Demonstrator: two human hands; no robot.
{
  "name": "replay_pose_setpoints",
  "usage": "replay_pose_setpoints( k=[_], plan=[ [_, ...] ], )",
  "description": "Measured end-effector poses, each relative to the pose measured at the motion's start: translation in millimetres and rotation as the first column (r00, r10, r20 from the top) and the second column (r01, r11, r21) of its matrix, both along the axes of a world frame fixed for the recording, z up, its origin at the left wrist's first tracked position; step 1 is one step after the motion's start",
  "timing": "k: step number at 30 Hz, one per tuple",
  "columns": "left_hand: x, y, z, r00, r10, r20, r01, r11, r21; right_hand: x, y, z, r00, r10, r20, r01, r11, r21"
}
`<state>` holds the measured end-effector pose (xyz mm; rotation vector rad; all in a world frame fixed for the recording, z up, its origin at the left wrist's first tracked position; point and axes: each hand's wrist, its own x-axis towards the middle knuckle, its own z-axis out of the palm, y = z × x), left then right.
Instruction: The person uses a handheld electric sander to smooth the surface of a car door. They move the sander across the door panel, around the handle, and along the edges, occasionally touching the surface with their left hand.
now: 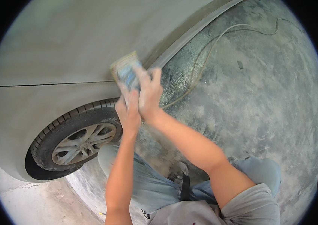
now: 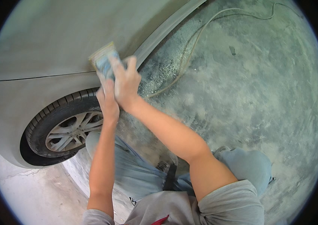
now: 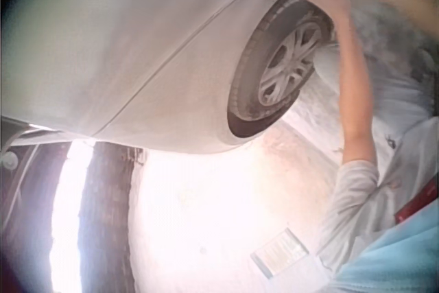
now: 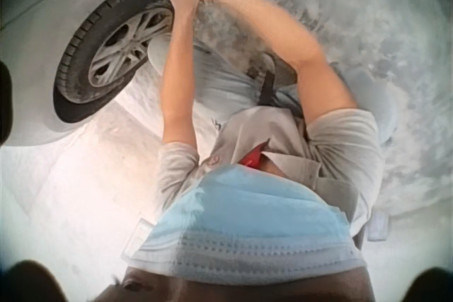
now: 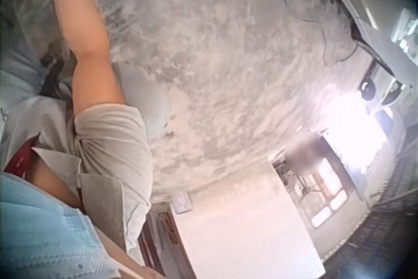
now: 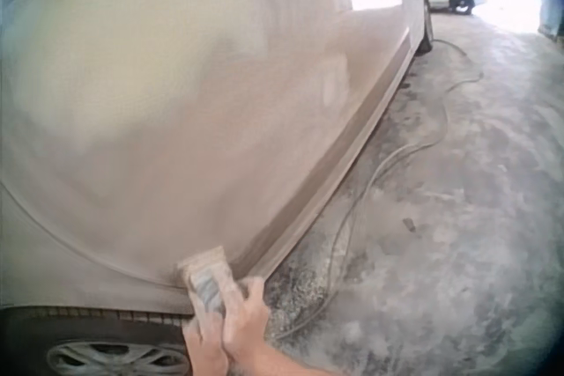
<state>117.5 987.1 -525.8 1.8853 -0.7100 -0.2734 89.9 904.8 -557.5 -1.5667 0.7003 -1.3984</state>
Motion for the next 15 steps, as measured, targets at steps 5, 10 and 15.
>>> replay_pose_setpoints(
  k=[5,10,15],
  plan=[
    [2.7,31.3,-29.8,0.999,0.031,-0.039,-0.034,0.997,-0.067,1.6,26.0,-10.8,0.999,-0.038,-0.031,0.038,0.999,-0.010],
    [13.7,42.8,-41.6,0.976,-0.091,-0.197,0.019,0.940,-0.340,1.9,20.3,-7.2,0.999,0.034,0.008,-0.033,0.985,-0.167],
    [16.3,42.3,-41.9,0.985,-0.019,-0.170,0.024,0.999,0.024,0.1,17.1,2.4,1.000,0.020,0.018,-0.019,0.997,-0.074]
  ],
)
